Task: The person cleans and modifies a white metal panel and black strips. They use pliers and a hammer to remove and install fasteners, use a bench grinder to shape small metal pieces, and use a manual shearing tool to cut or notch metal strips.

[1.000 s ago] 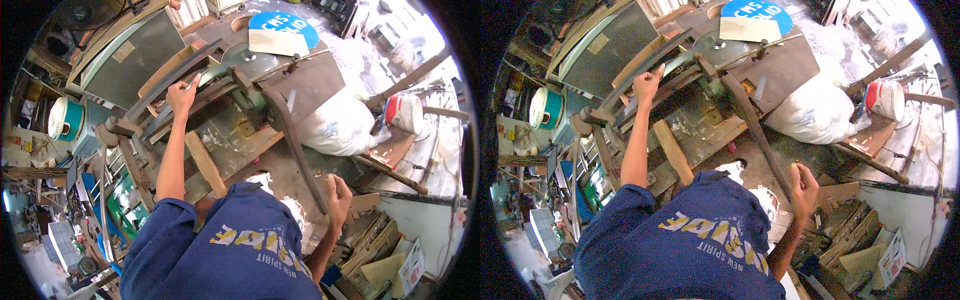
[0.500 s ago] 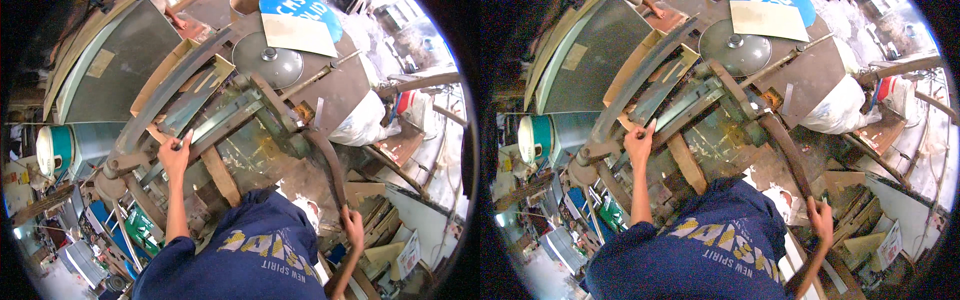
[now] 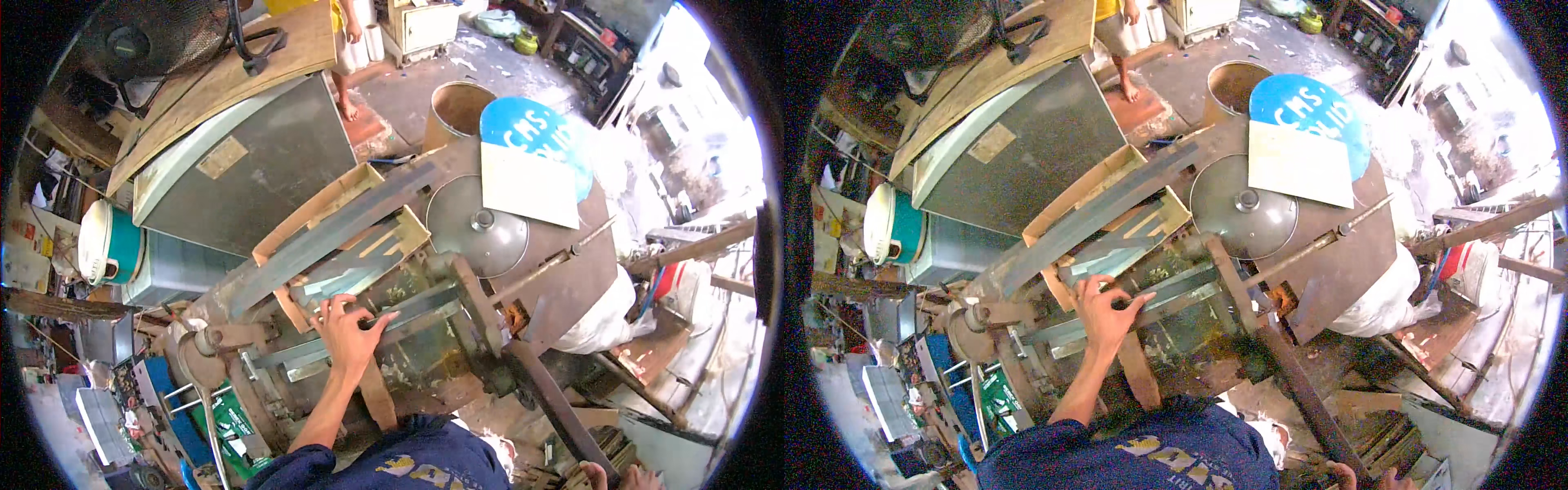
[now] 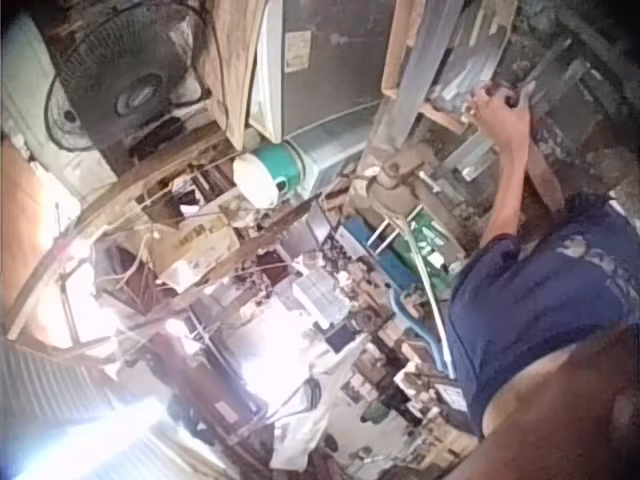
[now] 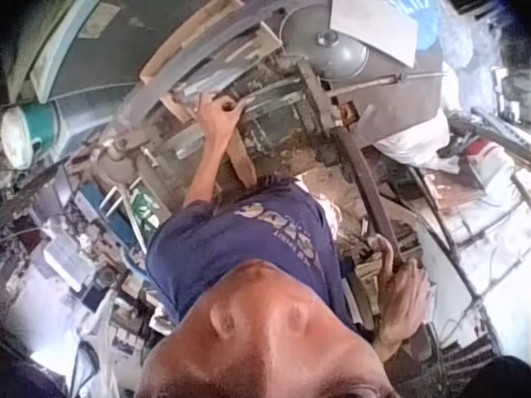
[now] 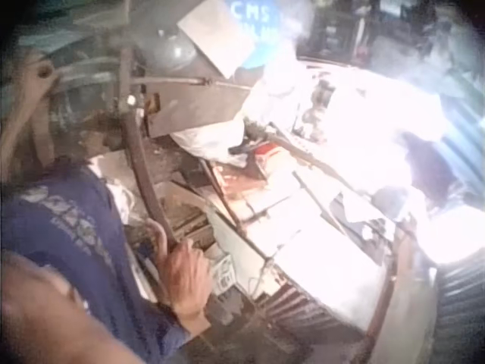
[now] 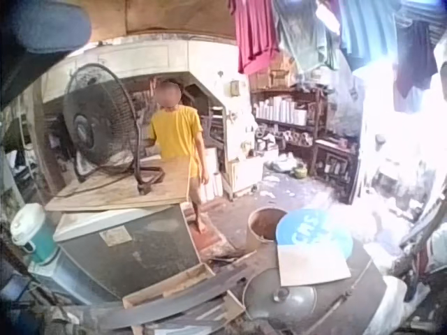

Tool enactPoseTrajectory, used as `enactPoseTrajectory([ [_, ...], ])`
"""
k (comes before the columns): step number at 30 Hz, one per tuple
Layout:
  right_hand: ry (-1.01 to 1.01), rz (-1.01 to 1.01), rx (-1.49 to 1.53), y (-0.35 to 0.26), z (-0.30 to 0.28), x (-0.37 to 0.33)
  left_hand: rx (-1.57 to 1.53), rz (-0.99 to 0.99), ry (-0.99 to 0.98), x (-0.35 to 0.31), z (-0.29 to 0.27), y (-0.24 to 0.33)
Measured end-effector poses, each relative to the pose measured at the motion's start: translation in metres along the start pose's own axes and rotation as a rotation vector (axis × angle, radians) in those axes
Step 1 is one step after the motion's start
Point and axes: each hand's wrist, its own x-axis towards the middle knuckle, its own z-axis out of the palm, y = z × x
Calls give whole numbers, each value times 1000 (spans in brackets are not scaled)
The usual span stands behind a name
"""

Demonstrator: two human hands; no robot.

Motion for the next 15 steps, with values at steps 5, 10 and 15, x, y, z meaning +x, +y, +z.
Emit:
enactPoseTrajectory([
  [5, 16, -5, 18, -3, -17, 9, -27, 76, 67, 6, -22, 14],
  [10, -98, 42, -22, -3, -21, 6, -737, 168, -82, 103, -48, 54],
  [15, 49, -211, -99, 16, -10, -7, -913, 574, 83, 138, -164, 76],
])
